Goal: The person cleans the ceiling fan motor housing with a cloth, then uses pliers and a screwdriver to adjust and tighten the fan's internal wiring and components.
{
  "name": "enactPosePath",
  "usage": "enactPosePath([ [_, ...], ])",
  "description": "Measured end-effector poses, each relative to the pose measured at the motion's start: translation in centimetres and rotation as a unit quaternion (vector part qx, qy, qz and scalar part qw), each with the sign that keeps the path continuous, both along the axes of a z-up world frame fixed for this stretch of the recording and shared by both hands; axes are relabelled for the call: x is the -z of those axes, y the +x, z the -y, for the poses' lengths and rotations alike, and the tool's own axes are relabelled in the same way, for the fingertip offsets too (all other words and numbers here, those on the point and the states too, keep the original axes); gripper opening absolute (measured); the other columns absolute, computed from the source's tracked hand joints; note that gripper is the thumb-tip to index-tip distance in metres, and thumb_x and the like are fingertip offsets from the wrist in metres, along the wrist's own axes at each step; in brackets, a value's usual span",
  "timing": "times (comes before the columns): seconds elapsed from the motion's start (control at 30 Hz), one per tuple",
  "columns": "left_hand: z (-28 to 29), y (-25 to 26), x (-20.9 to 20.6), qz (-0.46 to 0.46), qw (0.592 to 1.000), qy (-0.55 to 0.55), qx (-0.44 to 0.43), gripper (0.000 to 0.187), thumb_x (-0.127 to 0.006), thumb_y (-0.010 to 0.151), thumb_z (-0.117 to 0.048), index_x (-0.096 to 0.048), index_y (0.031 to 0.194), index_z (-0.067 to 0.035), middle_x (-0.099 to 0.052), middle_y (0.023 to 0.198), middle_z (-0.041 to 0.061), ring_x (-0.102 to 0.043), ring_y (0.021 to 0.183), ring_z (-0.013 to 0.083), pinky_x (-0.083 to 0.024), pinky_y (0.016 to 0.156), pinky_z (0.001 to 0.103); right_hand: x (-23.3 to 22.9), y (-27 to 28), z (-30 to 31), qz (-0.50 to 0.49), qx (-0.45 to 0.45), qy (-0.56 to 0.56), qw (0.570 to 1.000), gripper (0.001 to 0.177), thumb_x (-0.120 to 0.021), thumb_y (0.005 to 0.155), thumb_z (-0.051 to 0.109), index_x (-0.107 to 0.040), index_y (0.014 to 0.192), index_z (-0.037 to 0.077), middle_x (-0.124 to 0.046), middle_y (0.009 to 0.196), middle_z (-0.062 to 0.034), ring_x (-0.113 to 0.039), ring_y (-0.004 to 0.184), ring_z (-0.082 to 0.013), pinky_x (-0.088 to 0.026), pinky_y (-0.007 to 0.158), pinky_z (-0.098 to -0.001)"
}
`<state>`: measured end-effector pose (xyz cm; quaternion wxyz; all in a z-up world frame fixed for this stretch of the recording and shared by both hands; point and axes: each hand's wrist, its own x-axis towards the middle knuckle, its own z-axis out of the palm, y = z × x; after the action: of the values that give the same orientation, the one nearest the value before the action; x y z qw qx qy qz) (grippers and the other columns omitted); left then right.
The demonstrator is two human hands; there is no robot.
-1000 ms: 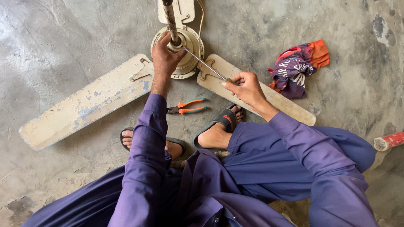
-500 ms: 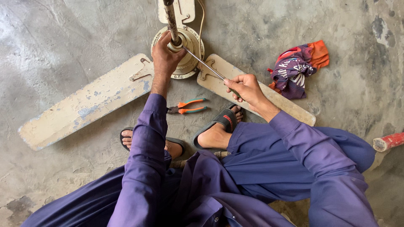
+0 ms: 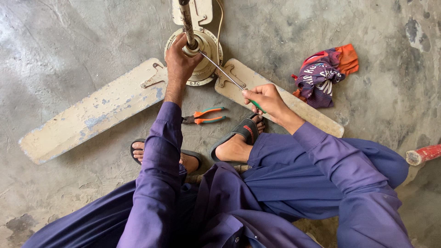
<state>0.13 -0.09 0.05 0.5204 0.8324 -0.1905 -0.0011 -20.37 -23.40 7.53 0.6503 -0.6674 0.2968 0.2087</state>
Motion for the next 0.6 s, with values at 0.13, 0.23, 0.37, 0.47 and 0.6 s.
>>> enactPosePath([
  [0.13,0.02,-0.04,0.06,-0.02,1.0,0.009,-0.002,0.044,-0.092,0.079,-0.017,-0.073,0.118,-0.009,-0.074,0.122,0.006,-0.076,0.106,0.0218,-0.064,0.095,0.041,-0.13,0.42,0.08,-0.042,0.052,0.101,0.993,0.041,-0.073,0.093,0.037,-0.069,0.091,-0.004,-0.069,0.076,-0.006,-0.054,0.052,-0.0053,-0.034,0.036,-0.0204],
  [0.23,0.1,-0.05,0.12,-0.015,1.0,0.007,-0.003,0.044,-0.093,0.078,-0.018,-0.073,0.117,-0.009,-0.073,0.122,0.007,-0.076,0.106,0.0221,-0.064,0.094,0.041,-0.08,0.4,-0.06,0.015,0.016,0.016,1.0,0.035,-0.079,0.094,0.028,-0.067,0.095,-0.004,-0.065,0.081,-0.0049,-0.054,0.059,-0.0046,-0.035,0.04,-0.0212],
  [0.37,-0.04,-0.04,0.06,-0.017,1.0,0.007,-0.003,0.049,-0.094,0.076,-0.019,-0.073,0.119,-0.009,-0.074,0.121,0.006,-0.076,0.105,0.0217,-0.063,0.095,0.041,-0.22,0.45,-0.04,0.018,0.009,-0.002,1.0,0.037,-0.078,0.093,0.03,-0.069,0.097,-0.005,-0.068,0.083,-0.0076,-0.057,0.058,-0.0057,-0.039,0.041,-0.0211],
  [0.47,0.0,-0.01,0.1,0.006,1.0,0.01,-0.006,0.046,-0.095,0.076,-0.018,-0.074,0.116,-0.009,-0.072,0.125,0.009,-0.075,0.106,0.0238,-0.062,0.094,0.043,-0.43,0.43,0.18,-0.047,0.029,0.086,0.995,0.041,-0.072,0.093,0.038,-0.071,0.094,-0.003,-0.07,0.079,-0.0064,-0.054,0.052,-0.0057,-0.035,0.037,-0.02],
  [0.6,-0.01,-0.05,0.2,-0.009,1.0,0.018,-0.005,0.046,-0.094,0.077,-0.018,-0.073,0.118,-0.009,-0.073,0.125,0.007,-0.076,0.106,0.0224,-0.062,0.097,0.042,-0.41,0.45,-0.17,-0.051,0.049,0.112,0.991,0.036,-0.073,0.096,0.036,-0.067,0.099,0.0,-0.069,0.082,-0.0012,-0.054,0.057,-0.0028,-0.033,0.039,-0.0191],
])
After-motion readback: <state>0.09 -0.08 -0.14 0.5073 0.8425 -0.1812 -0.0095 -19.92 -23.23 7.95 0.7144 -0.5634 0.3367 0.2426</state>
